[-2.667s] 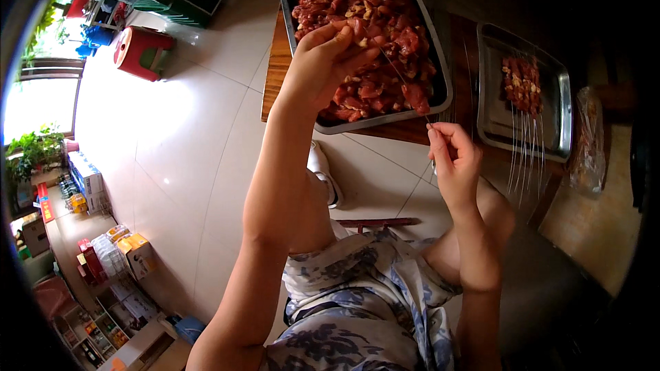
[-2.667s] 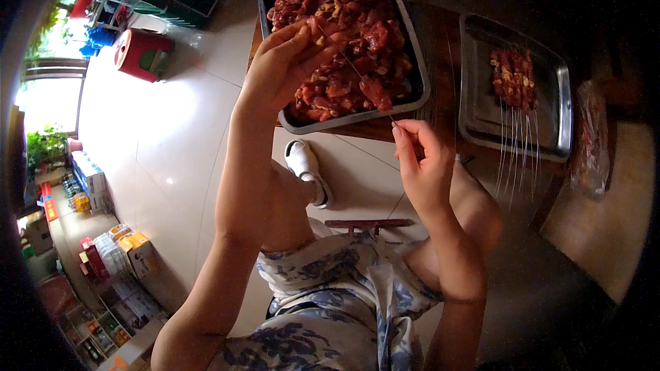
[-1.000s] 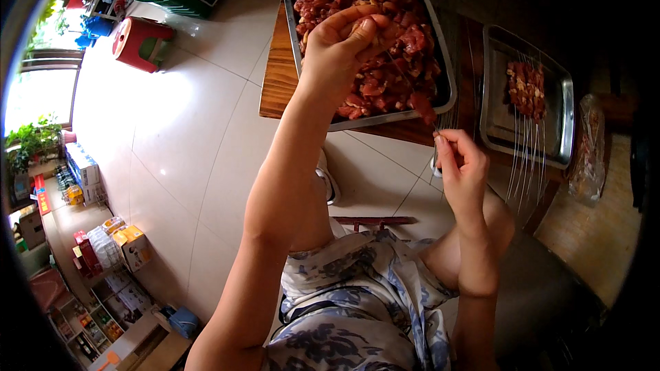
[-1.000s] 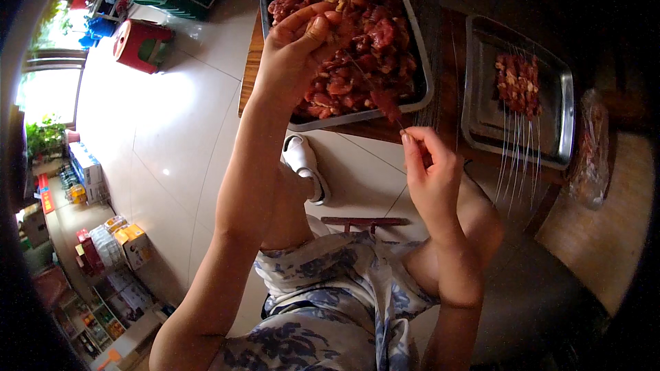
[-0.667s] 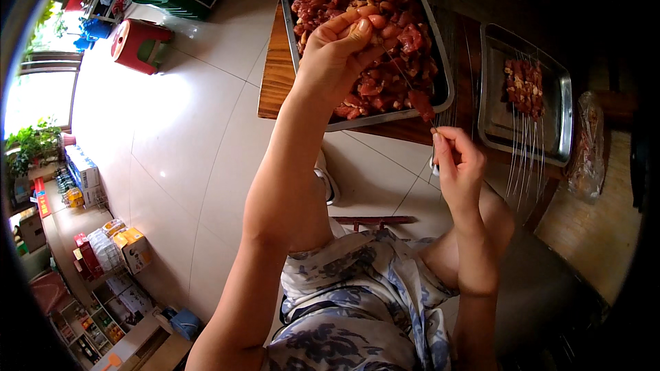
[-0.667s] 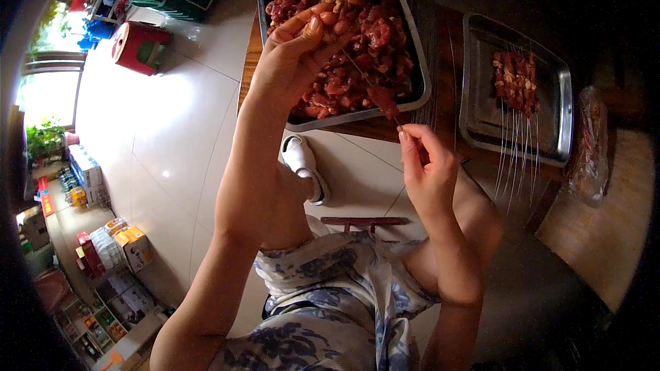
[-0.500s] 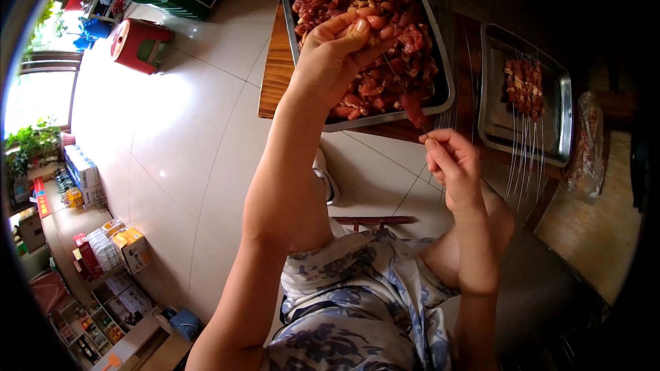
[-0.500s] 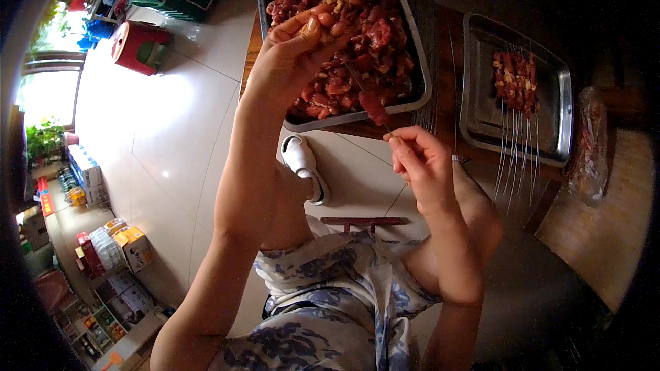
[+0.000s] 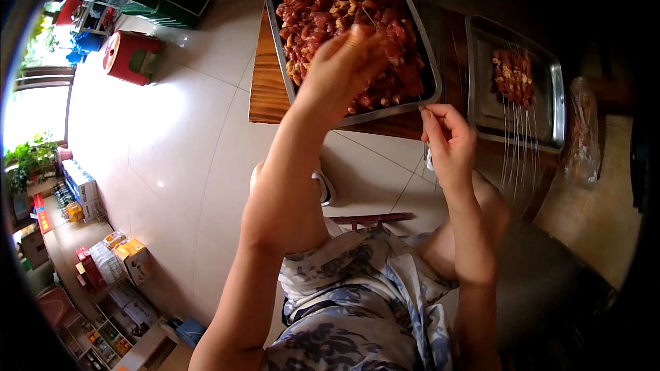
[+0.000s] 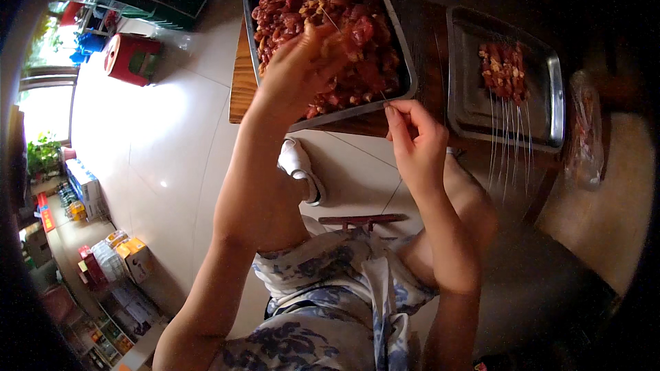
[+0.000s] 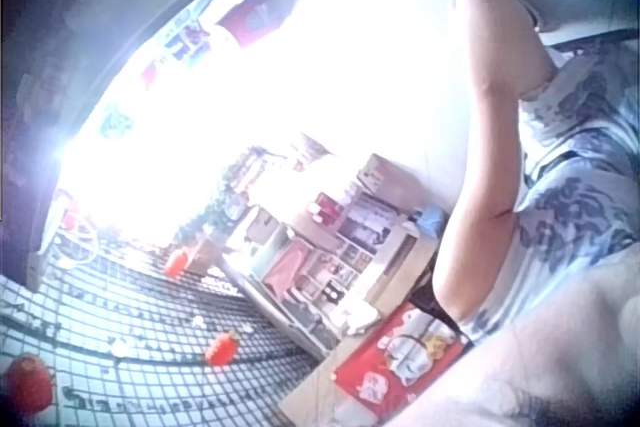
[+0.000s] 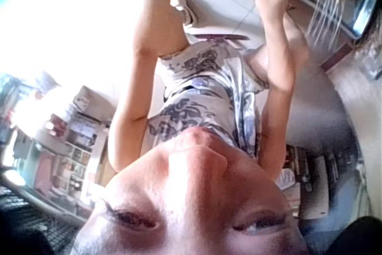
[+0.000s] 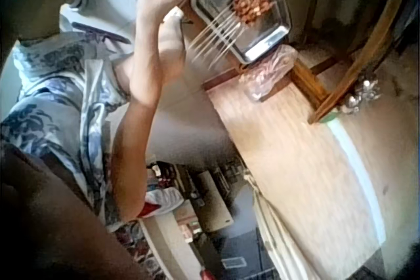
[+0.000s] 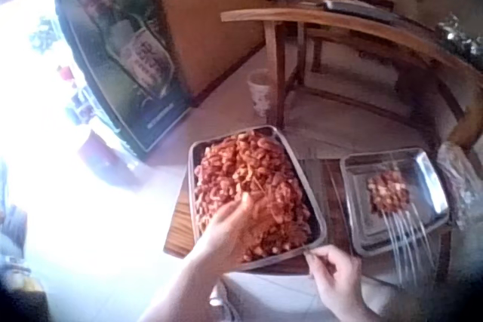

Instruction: The person sits on the floor and threads pieces of marinated meat from a metal tray onto thin metal skewers. They hold the skewer in one hand and use the other to pick up and push the meat onto the skewer, then place the finished skewer into a second tray.

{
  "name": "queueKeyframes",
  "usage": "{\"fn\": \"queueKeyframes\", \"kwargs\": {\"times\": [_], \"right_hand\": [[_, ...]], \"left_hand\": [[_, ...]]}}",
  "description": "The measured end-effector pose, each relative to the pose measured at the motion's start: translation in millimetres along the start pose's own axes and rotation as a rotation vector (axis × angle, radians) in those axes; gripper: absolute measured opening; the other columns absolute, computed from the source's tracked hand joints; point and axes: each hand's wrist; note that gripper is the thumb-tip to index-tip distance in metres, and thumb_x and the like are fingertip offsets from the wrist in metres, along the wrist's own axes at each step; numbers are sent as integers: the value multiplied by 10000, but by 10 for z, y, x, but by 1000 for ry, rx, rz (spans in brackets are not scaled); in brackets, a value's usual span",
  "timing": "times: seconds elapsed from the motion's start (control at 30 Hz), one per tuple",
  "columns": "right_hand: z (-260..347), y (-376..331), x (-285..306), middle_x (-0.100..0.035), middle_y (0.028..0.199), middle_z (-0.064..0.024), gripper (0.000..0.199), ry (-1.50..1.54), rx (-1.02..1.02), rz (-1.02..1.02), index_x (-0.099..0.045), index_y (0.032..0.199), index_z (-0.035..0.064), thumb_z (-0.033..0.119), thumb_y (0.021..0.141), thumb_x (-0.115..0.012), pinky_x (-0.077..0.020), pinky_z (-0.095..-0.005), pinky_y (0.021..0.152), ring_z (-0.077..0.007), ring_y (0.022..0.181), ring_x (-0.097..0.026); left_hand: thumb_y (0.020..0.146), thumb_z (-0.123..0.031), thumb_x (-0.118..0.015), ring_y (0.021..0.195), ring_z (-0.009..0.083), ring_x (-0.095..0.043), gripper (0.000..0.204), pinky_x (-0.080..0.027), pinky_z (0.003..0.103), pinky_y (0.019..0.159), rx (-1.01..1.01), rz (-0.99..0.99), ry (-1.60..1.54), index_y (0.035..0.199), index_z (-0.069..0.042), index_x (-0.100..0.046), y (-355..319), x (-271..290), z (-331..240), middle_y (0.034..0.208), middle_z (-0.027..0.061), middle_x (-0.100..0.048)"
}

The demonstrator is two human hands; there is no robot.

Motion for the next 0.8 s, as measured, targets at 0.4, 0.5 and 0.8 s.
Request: {"fn": "queueKeyframes", "kwargs": {"times": [0.4,0.5,0.8], "right_hand": [[-4,-60,126,-548,637,20,88,2,-27,-71,-636,899,6,83,907,-596,-377,-193,501,-36,555,-484],[6,-64,141,-551,636,18,89,2,-35,-56,-637,899,5,85,906,-597,-377,-194,499,-38,551,-486],[-3,-66,133,-565,638,12,93,-27,-17,-55,-641,907,6,91,905,-602,-377,-194,496,-39,552,-502]], "left_hand": [[885,-45,-608,962,227,-655,301,-547,309,848,-291,-71,369,1161,66,-558,96,389,-248,1074,162,-639],[815,-34,-650,883,219,-672,216,-551,311,764,-311,-242,904,1026,14,-646,90,380,-269,1002,142,-670],[692,-4,-608,846,305,-610,160,-515,384,713,-846,-119,1788,839,-56,-643,233,197,89,819,109,-632]]}}
Point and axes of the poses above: each hand's wrist, its own y-axis towards the middle knuckle, its own x-axis out of the back of the hand, z = x × y
